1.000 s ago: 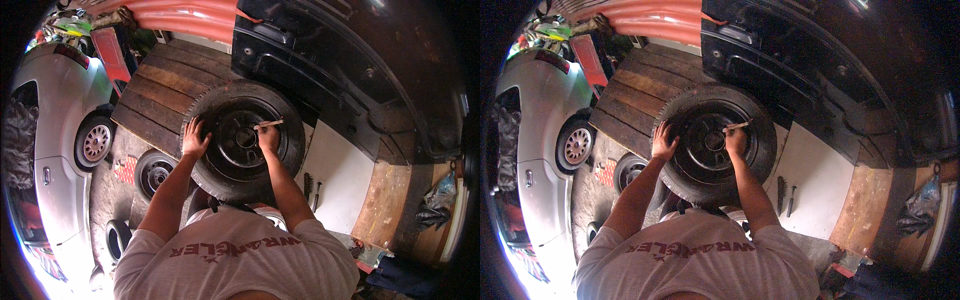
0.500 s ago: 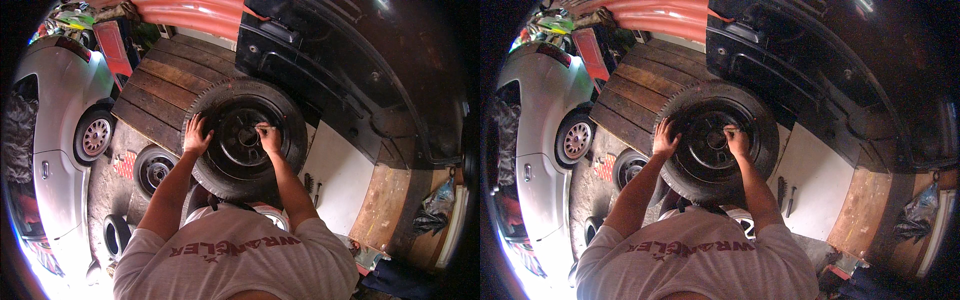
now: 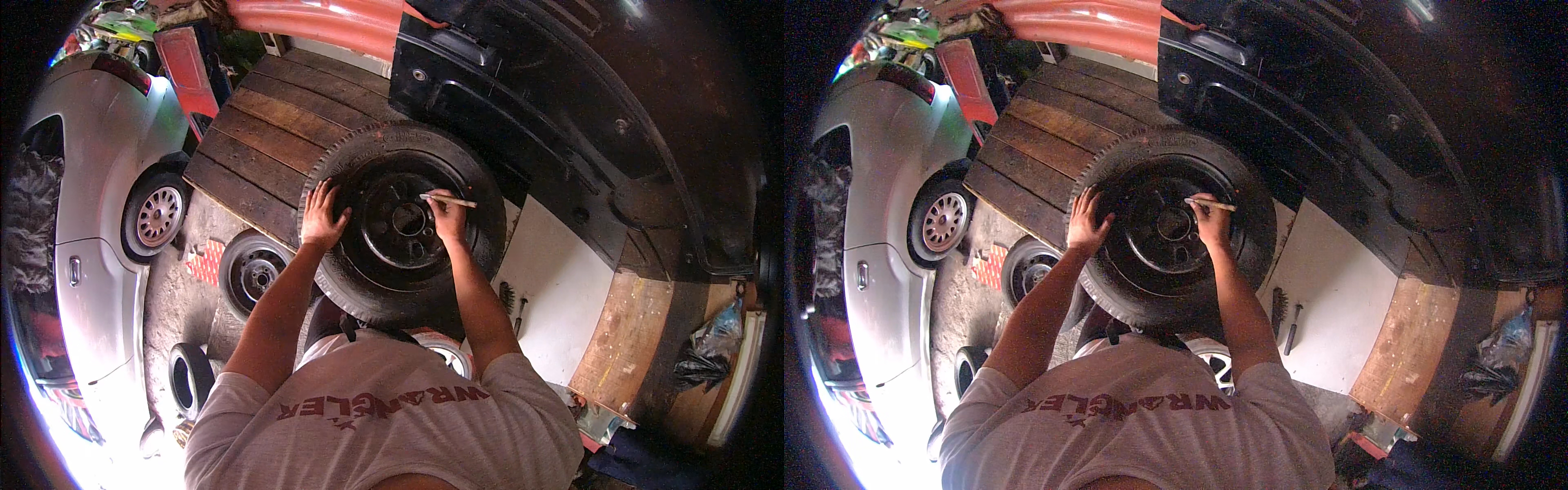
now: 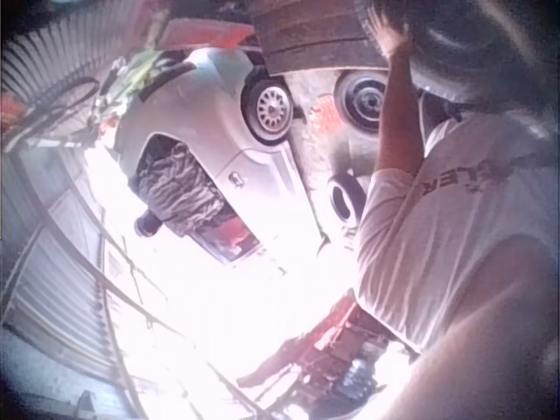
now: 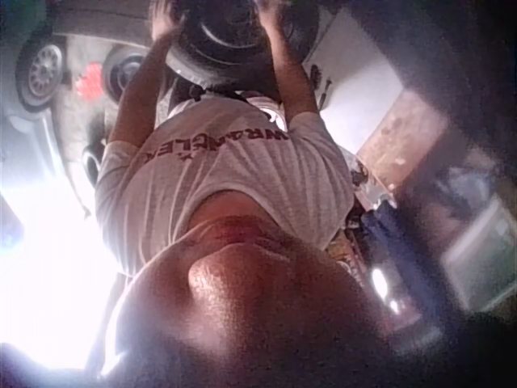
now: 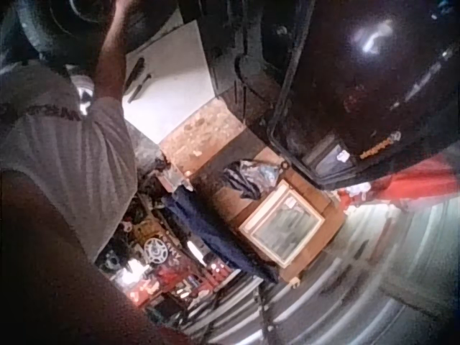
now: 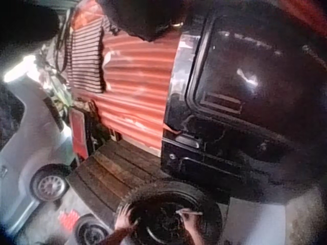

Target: The person uses a small brush to scrub the inner rim of a car tire resting on a wooden platform. The person repeatedly rotates the tire and scrubs different sections of the rim surface.

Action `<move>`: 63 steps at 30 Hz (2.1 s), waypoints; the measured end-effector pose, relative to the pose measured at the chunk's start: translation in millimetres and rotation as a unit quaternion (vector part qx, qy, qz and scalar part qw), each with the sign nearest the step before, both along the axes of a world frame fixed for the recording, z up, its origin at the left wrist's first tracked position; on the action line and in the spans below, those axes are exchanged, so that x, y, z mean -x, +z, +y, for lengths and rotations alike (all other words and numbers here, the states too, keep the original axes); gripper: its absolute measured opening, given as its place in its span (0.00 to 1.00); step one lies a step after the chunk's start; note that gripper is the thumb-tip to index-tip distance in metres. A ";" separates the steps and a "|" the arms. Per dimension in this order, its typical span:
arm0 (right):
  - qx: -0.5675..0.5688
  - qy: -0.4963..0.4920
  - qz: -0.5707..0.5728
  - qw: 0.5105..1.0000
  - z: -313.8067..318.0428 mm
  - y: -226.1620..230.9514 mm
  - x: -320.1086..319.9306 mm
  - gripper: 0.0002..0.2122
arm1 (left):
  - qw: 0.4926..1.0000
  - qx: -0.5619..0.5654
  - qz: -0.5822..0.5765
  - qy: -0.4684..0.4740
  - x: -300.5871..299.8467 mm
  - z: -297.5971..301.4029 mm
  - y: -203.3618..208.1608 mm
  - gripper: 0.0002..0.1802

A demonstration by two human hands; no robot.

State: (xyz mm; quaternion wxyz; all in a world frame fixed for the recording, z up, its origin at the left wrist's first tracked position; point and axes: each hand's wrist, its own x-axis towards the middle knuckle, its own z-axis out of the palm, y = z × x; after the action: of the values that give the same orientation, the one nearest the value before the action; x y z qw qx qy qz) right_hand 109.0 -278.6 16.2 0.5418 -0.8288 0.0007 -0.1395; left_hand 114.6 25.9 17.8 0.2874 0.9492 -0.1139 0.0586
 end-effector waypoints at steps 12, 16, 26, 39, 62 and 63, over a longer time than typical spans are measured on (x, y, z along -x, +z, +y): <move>0.164 0.205 0.149 0.953 24.8 40.1 -24.4 0.05 | 1.000 -0.007 0.001 0.000 0.0 2.4 1.8 0.34; 0.212 0.216 0.087 0.949 23.3 40.8 -25.7 0.04 | 1.000 -0.005 0.010 0.002 0.0 1.6 0.7 0.34; 0.129 0.085 0.111 0.982 -3.8 41.8 -26.1 0.06 | 1.000 -0.005 0.008 -0.002 0.2 -0.9 5.6 0.34; 0.085 -0.001 0.034 0.996 9.0 18.1 -18.9 0.08 | 1.000 -0.012 0.005 0.002 -0.9 -0.7 3.9 0.34; 0.154 0.020 0.079 0.985 -5.1 49.4 2.0 0.06 | 1.000 -0.014 0.002 0.001 0.6 2.8 0.4 0.35; 0.128 0.006 0.121 0.984 -9.2 42.4 1.7 0.05 | 1.000 -0.008 -0.001 -0.002 -0.2 1.6 2.3 0.35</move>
State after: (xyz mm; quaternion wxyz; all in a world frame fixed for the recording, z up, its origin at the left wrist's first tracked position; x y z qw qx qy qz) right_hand 107.3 -287.8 58.6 0.4276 -0.9023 0.0433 -0.0344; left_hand 114.8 27.5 20.1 0.2797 0.9513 -0.1161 0.0579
